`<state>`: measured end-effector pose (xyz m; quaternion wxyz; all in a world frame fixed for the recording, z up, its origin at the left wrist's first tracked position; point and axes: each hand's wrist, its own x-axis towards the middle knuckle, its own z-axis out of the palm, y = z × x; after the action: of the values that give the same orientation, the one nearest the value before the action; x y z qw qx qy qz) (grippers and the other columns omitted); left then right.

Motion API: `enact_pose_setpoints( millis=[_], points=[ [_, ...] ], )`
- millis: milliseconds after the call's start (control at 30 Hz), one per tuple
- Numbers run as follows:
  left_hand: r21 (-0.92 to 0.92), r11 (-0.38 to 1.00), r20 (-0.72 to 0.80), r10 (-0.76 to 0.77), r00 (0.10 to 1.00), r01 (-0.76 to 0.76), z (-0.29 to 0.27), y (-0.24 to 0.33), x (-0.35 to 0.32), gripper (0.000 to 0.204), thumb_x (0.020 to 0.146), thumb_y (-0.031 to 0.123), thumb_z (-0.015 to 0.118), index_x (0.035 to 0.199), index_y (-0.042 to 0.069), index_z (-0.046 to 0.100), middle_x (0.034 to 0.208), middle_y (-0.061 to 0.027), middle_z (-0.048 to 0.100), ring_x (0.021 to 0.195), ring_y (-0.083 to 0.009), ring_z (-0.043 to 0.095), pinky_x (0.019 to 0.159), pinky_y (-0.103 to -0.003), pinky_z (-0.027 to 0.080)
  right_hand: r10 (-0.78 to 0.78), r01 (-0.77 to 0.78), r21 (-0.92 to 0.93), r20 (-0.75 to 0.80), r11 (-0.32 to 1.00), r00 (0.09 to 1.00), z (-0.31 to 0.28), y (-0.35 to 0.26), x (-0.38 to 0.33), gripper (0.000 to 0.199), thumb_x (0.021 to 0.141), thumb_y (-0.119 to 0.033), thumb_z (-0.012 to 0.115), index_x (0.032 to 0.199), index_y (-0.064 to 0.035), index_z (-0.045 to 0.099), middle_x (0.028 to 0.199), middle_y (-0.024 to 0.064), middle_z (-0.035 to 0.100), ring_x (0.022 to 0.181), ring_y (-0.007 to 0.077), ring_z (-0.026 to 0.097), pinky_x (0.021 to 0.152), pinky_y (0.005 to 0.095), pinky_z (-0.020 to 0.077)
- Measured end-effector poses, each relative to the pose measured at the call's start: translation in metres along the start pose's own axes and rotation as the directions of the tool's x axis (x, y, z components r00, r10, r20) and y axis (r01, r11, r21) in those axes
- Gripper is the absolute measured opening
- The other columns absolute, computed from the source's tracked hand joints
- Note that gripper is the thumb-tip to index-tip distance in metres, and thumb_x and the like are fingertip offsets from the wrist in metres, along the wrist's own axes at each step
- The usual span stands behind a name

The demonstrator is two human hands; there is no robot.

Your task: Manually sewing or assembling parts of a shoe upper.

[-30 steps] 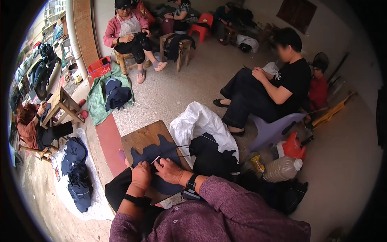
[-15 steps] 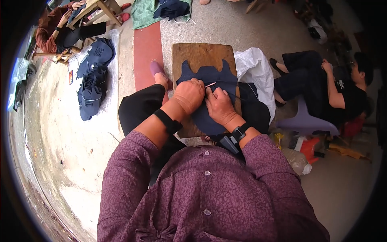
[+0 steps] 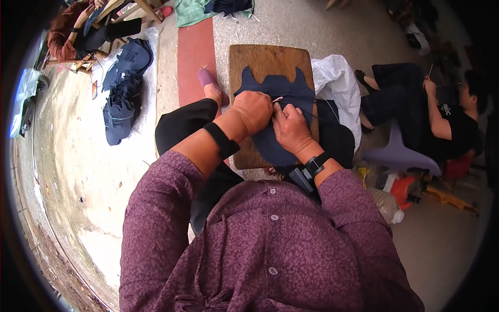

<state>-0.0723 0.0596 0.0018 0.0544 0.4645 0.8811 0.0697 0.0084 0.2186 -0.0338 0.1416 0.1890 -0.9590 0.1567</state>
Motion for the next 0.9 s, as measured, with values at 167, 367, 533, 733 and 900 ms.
enact_pose_setpoints(
  millis=[167,367,533,733,900],
  points=[
    [-0.01,0.999,0.05,0.051,0.997,-0.05,0.0,-0.017,-0.01,0.022,0.082,0.015,0.052,0.096,0.0,0.06,0.086,-0.0167,0.067,0.078,-0.0295,0.068,0.066,-0.039,0.054,-0.018,0.019,-0.047,0.008,0.999,1.0,0.0,0.001,0.0,0.039,0.08,-0.014,0.064,0.113,0.0054,0.06,0.076,0.008,0.05,0.071,0.0243,0.051,0.065,0.0375,0.0395],
    [-0.165,0.985,0.154,-0.026,0.988,0.052,0.004,-0.085,-0.088,0.013,0.079,0.01,0.058,0.09,0.002,0.06,0.081,-0.0185,0.064,0.079,-0.0379,0.064,0.068,-0.044,0.05,-0.017,0.019,-0.07,0.03,0.997,0.999,-0.001,-0.001,0.002,0.038,0.079,-0.011,0.065,0.114,0.0045,0.059,0.076,0.0086,0.051,0.074,0.0249,0.053,0.068,0.0376,0.0411],
    [-0.441,0.891,-0.16,-0.196,0.967,0.107,-0.001,-0.07,-0.121,0.011,0.088,0.012,0.059,0.088,0.002,0.058,0.075,-0.0154,0.061,0.07,-0.0317,0.064,0.065,-0.04,0.049,-0.008,0.012,-0.08,0.043,0.997,0.999,-0.003,0.003,-0.001,0.038,0.08,-0.012,0.063,0.113,0.007,0.059,0.078,0.0091,0.05,0.073,0.0245,0.052,0.069,0.0383,0.042],
    [-0.963,0.146,-0.266,-0.664,0.699,-0.228,0.041,-0.048,-0.079,0.012,0.095,0.011,0.056,0.086,0.002,0.058,0.093,-0.0082,0.067,0.087,-0.0152,0.063,0.063,-0.025,0.052,-0.043,0.043,-0.078,0.004,0.996,0.999,-0.001,-0.001,0.003,0.037,0.08,-0.013,0.064,0.112,0.0049,0.06,0.078,0.0093,0.051,0.074,0.0255,0.053,0.069,0.038,0.0428],
    [-0.815,-0.34,-0.122,-0.69,0.714,-0.469,0.008,-0.02,-0.041,0.014,0.101,0.022,0.047,0.097,0.009,0.048,0.104,-0.0159,0.067,0.097,-0.0252,0.067,0.059,-0.026,0.052,0.0,0.002,-0.07,0.016,0.998,1.0,-0.002,-0.001,0.002,0.033,0.08,-0.013,0.064,0.108,0.0027,0.062,0.078,0.0093,0.052,0.073,0.0262,0.054,0.069,0.0386,0.0436]
  ],
)
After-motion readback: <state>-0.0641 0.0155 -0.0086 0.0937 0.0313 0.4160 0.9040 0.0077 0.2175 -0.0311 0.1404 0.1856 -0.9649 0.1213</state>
